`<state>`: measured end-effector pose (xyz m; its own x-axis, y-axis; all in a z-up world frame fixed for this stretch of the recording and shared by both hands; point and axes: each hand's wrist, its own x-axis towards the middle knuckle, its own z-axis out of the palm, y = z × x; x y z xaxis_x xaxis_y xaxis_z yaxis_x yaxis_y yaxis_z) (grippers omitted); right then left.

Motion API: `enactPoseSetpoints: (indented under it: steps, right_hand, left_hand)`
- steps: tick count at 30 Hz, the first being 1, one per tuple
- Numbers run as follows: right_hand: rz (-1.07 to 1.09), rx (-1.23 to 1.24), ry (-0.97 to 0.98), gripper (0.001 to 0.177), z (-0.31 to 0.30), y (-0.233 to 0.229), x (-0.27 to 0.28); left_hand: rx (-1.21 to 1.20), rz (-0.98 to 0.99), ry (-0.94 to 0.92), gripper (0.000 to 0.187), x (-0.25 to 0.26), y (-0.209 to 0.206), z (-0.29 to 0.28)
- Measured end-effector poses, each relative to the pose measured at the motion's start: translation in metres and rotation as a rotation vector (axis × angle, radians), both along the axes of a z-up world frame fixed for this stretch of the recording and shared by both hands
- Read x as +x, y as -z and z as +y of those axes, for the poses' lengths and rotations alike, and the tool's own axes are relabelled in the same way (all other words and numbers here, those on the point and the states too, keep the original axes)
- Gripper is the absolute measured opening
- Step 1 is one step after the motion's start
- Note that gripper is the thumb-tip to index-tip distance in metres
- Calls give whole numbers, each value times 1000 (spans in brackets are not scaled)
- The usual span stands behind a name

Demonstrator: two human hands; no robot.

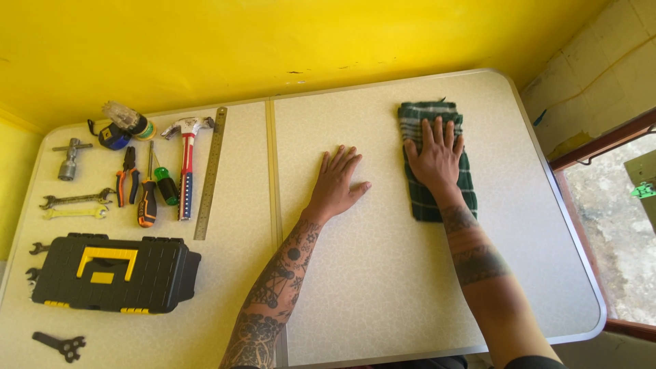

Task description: Wiping and cleaning the surface of a white folding table using a cloth.

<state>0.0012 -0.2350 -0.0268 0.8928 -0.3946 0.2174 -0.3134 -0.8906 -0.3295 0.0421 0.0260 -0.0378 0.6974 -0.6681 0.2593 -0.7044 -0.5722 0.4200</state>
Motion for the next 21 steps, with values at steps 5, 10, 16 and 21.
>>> enactPoseSetpoints:
  steps: [5,10,16,21]
  right_hand:
    - [3,-48,-107,73,27,-1,-53]
    - [27,-69,-222,71,36,-10,-94]
    - [40,32,-370,60,6,-13,-102]
    - [33,15,-155,63,-39,1,-96]
  left_hand:
    - [-101,43,4,63,5,6,4]
    - [-105,39,9,59,4,7,1]
    - [-92,53,17,59,15,9,16]
    - [7,24,16,66,26,0,89]
